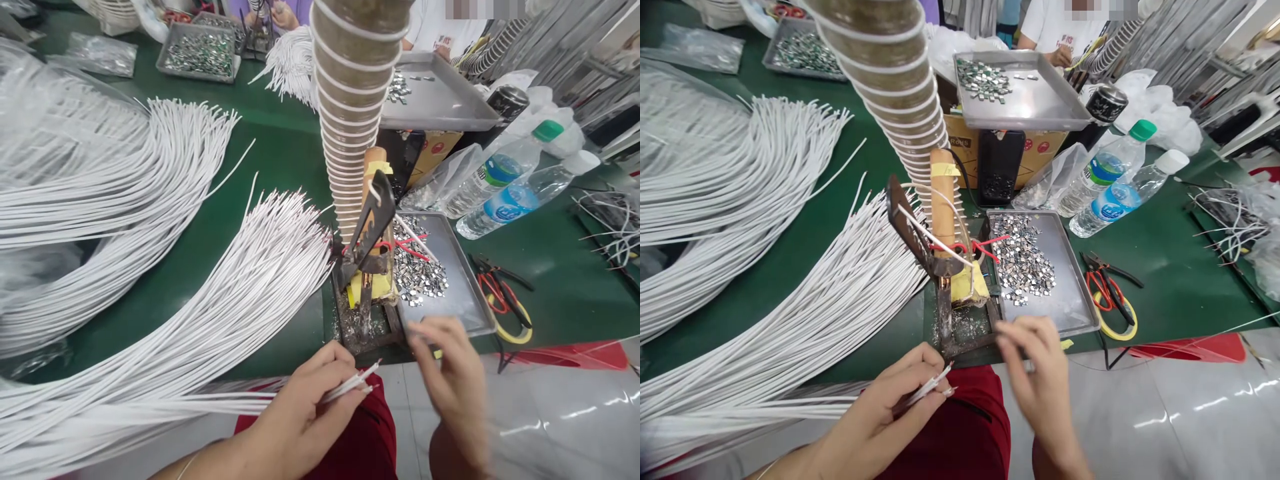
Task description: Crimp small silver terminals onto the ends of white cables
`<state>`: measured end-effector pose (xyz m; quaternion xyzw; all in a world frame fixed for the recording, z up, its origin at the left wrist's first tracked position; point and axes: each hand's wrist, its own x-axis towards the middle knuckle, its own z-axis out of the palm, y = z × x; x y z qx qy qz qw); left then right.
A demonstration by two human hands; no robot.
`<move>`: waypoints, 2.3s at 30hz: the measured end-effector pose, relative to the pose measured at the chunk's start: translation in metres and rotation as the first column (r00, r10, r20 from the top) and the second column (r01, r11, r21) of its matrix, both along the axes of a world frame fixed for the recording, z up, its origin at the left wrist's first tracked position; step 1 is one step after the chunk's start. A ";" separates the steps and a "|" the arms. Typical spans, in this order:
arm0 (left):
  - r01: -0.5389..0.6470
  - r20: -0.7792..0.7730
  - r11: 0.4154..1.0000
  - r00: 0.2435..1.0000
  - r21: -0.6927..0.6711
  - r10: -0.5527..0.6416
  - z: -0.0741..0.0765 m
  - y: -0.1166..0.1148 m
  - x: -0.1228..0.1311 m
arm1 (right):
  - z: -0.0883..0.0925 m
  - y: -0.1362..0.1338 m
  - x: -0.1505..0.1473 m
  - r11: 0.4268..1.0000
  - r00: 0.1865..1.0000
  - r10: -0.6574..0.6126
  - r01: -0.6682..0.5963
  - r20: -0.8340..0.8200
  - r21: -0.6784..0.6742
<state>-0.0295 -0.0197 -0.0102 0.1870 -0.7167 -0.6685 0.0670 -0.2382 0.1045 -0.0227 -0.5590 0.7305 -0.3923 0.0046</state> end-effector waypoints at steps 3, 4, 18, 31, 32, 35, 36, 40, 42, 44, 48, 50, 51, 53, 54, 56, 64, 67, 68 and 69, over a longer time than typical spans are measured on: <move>-0.075 -0.028 0.997 0.997 0.025 0.076 -0.002 0.002 -0.001 | -0.010 -0.010 -0.036 0.987 0.969 -0.093 0.120 -0.228 0.110; -0.103 -0.038 0.994 0.994 0.029 0.104 -0.002 0.003 -0.002 | -0.014 -0.014 -0.046 0.984 0.964 -0.084 0.121 -0.253 0.133; -0.301 -0.017 0.924 0.950 0.234 0.313 -0.005 -0.004 -0.005 | -0.011 -0.007 -0.014 0.989 0.986 -0.133 0.126 -0.096 -0.073; -0.288 0.003 0.898 0.952 0.333 0.305 0.005 -0.005 -0.017 | -0.013 -0.005 0.039 0.970 0.942 0.239 -0.223 0.236 -0.096; -0.298 -0.003 0.889 0.948 0.347 0.319 0.005 -0.005 -0.018 | -0.012 -0.006 0.040 0.969 0.941 0.244 -0.227 0.237 -0.096; -0.322 -0.019 0.871 0.935 0.371 0.354 0.003 -0.004 -0.018 | -0.010 -0.008 0.042 0.972 0.951 0.230 -0.215 0.206 -0.096; -0.326 -0.021 0.869 0.933 0.372 0.359 0.002 -0.004 -0.018 | -0.009 -0.008 0.042 0.976 0.960 0.212 -0.198 0.181 -0.095; -0.343 -0.007 0.870 0.929 0.354 0.369 0.000 -0.005 -0.017 | -0.007 -0.007 0.044 0.980 0.986 0.154 -0.144 0.062 -0.137; -0.343 -0.010 0.869 0.929 0.356 0.370 -0.001 -0.007 -0.018 | -0.007 -0.006 0.045 0.979 0.989 0.145 -0.142 0.011 -0.150; -0.341 -0.018 0.865 0.928 0.369 0.373 -0.001 -0.008 -0.019 | -0.009 -0.007 0.047 0.980 0.992 0.123 -0.126 -0.028 -0.152; -0.340 -0.032 0.853 0.923 0.395 0.383 0.000 -0.013 -0.021 | -0.012 -0.008 0.049 0.980 0.994 0.087 -0.097 -0.064 -0.175; -0.341 -0.031 0.845 0.922 0.412 0.387 0.002 -0.015 -0.021 | -0.011 -0.010 0.049 0.979 0.992 0.085 -0.100 -0.090 -0.180; -0.344 -0.027 0.839 0.920 0.421 0.391 0.002 -0.016 -0.021 | -0.010 -0.010 0.049 0.978 0.991 0.084 -0.102 -0.104 -0.183; -0.343 -0.021 0.828 0.919 0.442 0.393 0.004 -0.018 -0.021 | -0.008 -0.012 0.049 0.977 0.989 0.078 -0.102 -0.127 -0.188; -0.340 -0.019 0.825 0.921 0.452 0.390 0.005 -0.018 -0.021 | -0.007 -0.013 0.049 0.977 0.988 0.073 -0.098 -0.136 -0.189; -0.336 -0.019 0.822 0.922 0.460 0.387 0.006 -0.018 -0.022 | -0.005 -0.014 0.049 0.979 0.987 0.055 -0.082 -0.148 -0.189; -0.359 -0.032 0.865 0.919 0.350 0.394 0.005 -0.012 -0.020 | -0.009 -0.013 0.054 0.980 0.987 0.051 -0.079 -0.154 -0.182; -0.346 -0.032 0.881 0.926 0.322 0.375 0.001 -0.010 -0.019 | -0.010 -0.013 0.054 0.983 0.994 0.076 -0.087 -0.076 -0.159; -0.340 -0.034 0.886 0.929 0.315 0.369 0.000 -0.009 -0.018 | -0.010 -0.013 0.053 0.983 0.995 0.084 -0.091 -0.053 -0.157; -0.335 -0.038 0.890 0.931 0.310 0.363 -0.001 -0.008 -0.018 | -0.009 -0.013 0.052 0.982 0.995 0.096 -0.101 -0.037 -0.163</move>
